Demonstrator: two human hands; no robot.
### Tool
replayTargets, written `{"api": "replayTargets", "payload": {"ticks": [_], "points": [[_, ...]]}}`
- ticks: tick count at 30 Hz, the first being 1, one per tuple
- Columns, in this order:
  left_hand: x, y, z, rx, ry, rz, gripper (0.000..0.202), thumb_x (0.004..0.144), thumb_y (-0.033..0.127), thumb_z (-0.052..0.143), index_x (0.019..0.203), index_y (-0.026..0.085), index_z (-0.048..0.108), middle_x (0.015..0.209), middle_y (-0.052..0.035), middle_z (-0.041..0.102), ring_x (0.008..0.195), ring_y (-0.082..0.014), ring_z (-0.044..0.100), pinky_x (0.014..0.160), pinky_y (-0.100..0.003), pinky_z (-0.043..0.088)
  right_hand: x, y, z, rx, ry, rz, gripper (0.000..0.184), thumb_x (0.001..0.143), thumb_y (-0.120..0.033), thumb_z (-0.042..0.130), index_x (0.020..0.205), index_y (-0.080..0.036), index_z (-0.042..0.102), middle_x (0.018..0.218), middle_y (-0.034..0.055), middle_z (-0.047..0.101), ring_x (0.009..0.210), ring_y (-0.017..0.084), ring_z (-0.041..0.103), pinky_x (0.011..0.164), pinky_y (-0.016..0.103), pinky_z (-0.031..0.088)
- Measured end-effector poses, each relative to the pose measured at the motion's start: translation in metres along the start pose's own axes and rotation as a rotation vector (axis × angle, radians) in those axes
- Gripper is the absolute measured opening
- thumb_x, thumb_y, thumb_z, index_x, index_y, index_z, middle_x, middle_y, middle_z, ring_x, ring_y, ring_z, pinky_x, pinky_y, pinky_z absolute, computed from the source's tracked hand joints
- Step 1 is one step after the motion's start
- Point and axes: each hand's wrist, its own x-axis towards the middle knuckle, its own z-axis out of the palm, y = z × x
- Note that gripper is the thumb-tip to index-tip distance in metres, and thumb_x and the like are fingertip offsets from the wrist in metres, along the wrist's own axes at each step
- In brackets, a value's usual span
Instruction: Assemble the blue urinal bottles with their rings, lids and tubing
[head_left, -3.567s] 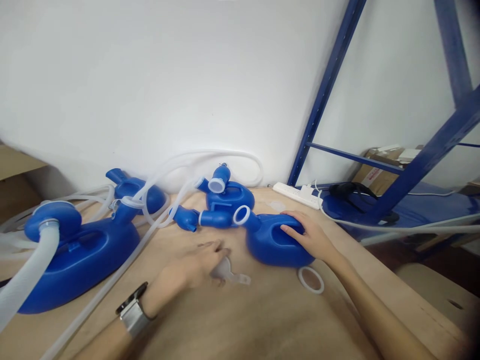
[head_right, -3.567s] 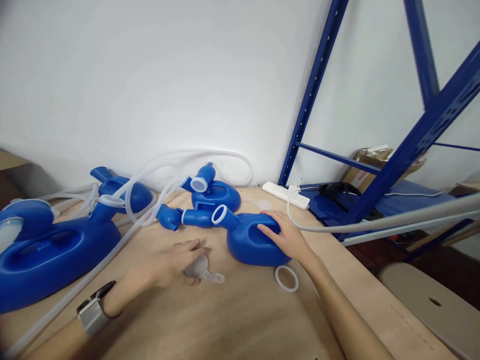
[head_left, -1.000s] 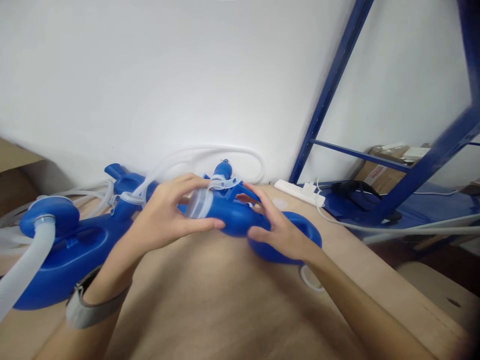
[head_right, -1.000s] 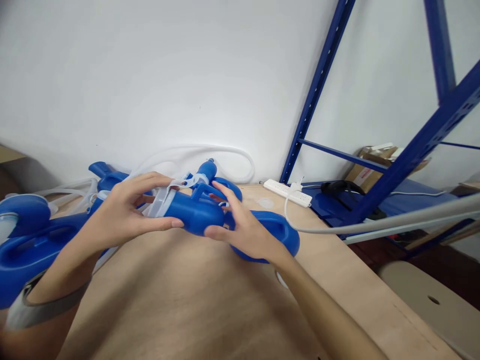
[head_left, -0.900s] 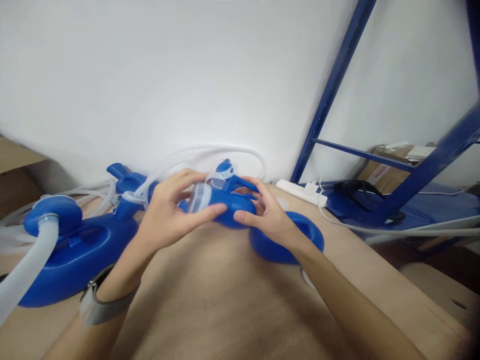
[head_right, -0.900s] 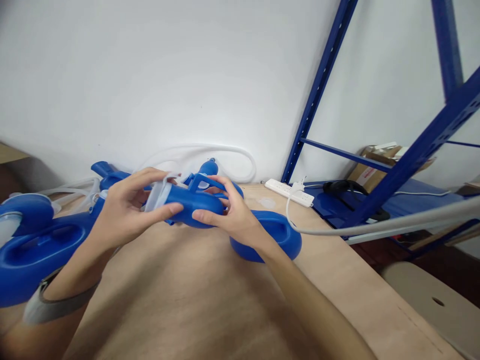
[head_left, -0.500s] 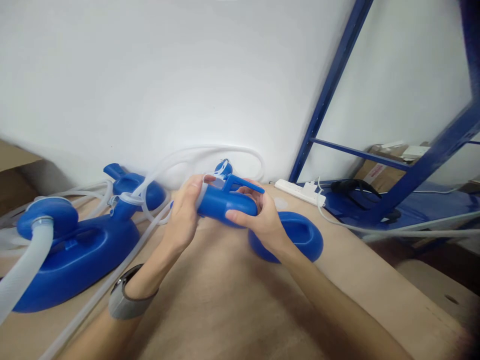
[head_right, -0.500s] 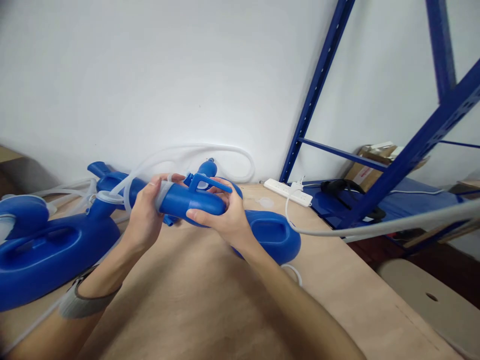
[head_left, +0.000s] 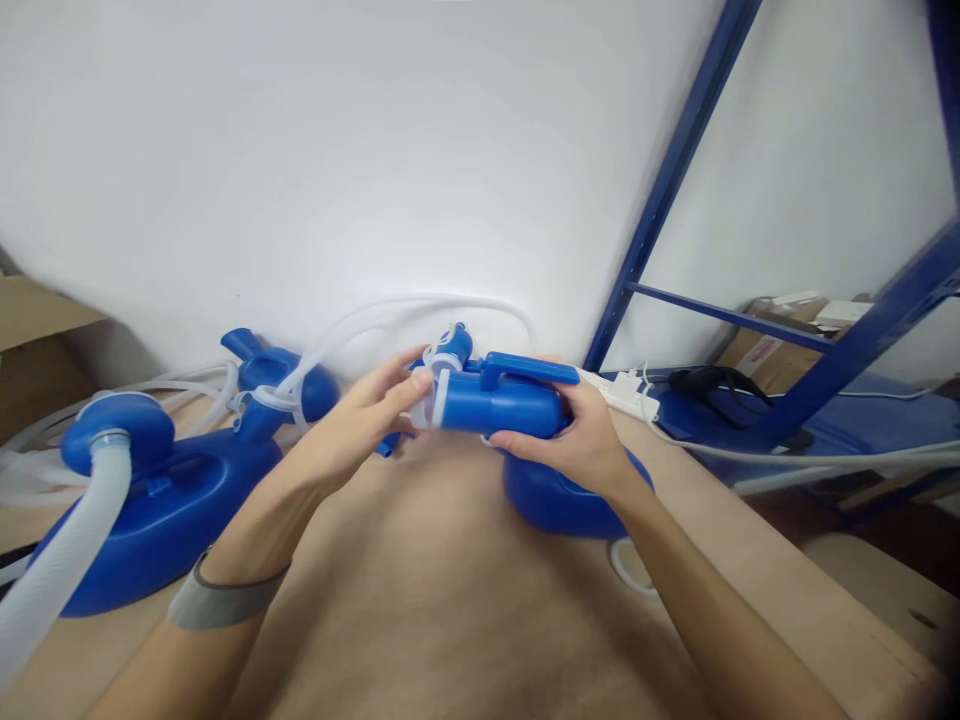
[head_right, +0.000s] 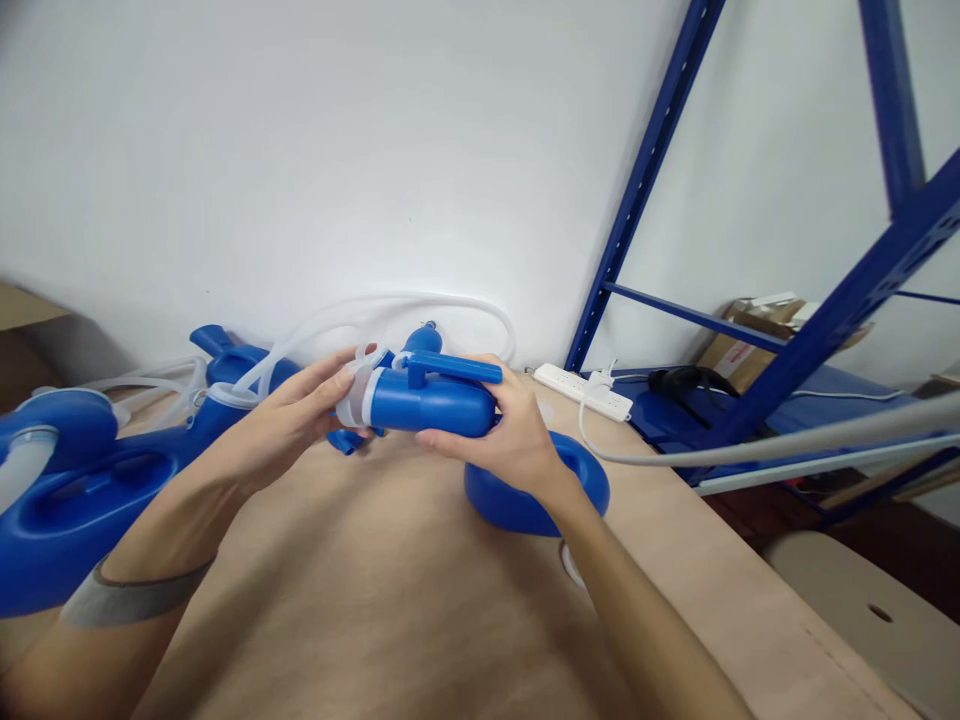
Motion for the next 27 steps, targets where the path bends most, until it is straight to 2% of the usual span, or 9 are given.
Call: {"api": "replayTargets", "payload": {"ticks": [2, 6, 12, 15, 18, 20, 23, 27], "points": [[0.000, 0.000, 0.001, 0.001, -0.024, -0.027, 0.071, 0.086, 0.063, 0.075, 0.142, 0.023, 0.061, 0.104, -0.0073, 0.069, 0.076, -0.0194, 0.068, 0.068, -0.034, 0.059, 0.000, 0.002, -0.004, -0.036, -0.052, -0.038, 0.060, 0.073, -0.047, 0.092, 0.127, -0.031, 0.074, 0.128, 0.0055, 0.075, 0.119, 0.032, 0.070, 0.105, 0.048, 0.056], [0.001, -0.005, -0.001, 0.131, -0.084, -0.018, 0.068, 0.088, 0.063, 0.074, 0.140, 0.020, 0.066, 0.090, -0.0067, 0.073, 0.077, -0.0210, 0.069, 0.066, -0.033, 0.058, -0.001, 0.005, -0.006, -0.090, -0.091, -0.026, 0.058, 0.076, -0.050, 0.088, 0.128, -0.031, 0.074, 0.126, 0.0049, 0.078, 0.116, 0.033, 0.072, 0.106, 0.049, 0.056], [-0.002, -0.002, -0.010, 0.258, -0.237, 0.091, 0.058, 0.094, 0.049, 0.072, 0.147, 0.027, 0.063, 0.099, -0.0081, 0.080, 0.094, -0.0256, 0.076, 0.083, -0.041, 0.064, 0.001, 0.007, -0.009, -0.122, -0.121, -0.025, 0.056, 0.073, -0.050, 0.089, 0.125, -0.031, 0.076, 0.121, 0.0045, 0.080, 0.109, 0.033, 0.075, 0.101, 0.049, 0.058], [-0.002, 0.000, -0.011, 0.212, -0.252, 0.047, 0.070, 0.086, 0.046, 0.082, 0.149, 0.024, 0.060, 0.108, -0.0117, 0.081, 0.105, -0.0317, 0.077, 0.093, -0.049, 0.063, 0.001, 0.006, -0.010, -0.099, -0.116, -0.052, 0.054, 0.073, -0.047, 0.089, 0.123, -0.031, 0.076, 0.120, 0.0043, 0.080, 0.106, 0.032, 0.075, 0.099, 0.048, 0.059], [-0.002, 0.001, -0.009, 0.150, -0.233, 0.065, 0.074, 0.074, 0.040, 0.093, 0.142, 0.022, 0.066, 0.116, -0.0145, 0.080, 0.112, -0.0368, 0.075, 0.094, -0.051, 0.065, 0.001, 0.005, -0.011, -0.067, -0.093, -0.056, 0.054, 0.072, -0.046, 0.091, 0.122, -0.032, 0.077, 0.119, 0.0043, 0.080, 0.107, 0.033, 0.075, 0.099, 0.048, 0.059], [-0.002, 0.001, -0.007, 0.119, -0.208, 0.133, 0.070, 0.070, 0.034, 0.096, 0.134, 0.022, 0.070, 0.126, -0.0151, 0.076, 0.114, -0.0370, 0.075, 0.095, -0.051, 0.065, 0.001, 0.006, -0.012, -0.034, -0.069, -0.015, 0.055, 0.070, -0.049, 0.091, 0.120, -0.030, 0.078, 0.118, 0.0052, 0.080, 0.109, 0.034, 0.075, 0.099, 0.049, 0.058], [-0.004, -0.001, -0.003, 0.072, -0.212, 0.295, 0.059, 0.073, 0.027, 0.094, 0.127, 0.026, 0.072, 0.144, -0.0133, 0.065, 0.125, -0.0349, 0.069, 0.101, -0.050, 0.064, 0.001, 0.010, -0.013, 0.050, -0.045, 0.103, 0.057, 0.070, -0.062, 0.087, 0.115, -0.027, 0.080, 0.118, 0.0073, 0.080, 0.111, 0.036, 0.074, 0.099, 0.051, 0.059], [-0.007, -0.003, 0.000, 0.202, -0.200, 0.487, 0.044, 0.082, 0.023, 0.087, 0.123, 0.030, 0.072, 0.143, -0.0102, 0.061, 0.141, -0.0311, 0.055, 0.108, -0.046, 0.060, 0.004, 0.016, -0.015, 0.112, -0.059, 0.190, 0.061, 0.067, -0.070, 0.085, 0.110, -0.026, 0.081, 0.119, 0.0080, 0.080, 0.113, 0.037, 0.074, 0.100, 0.051, 0.059]]}}
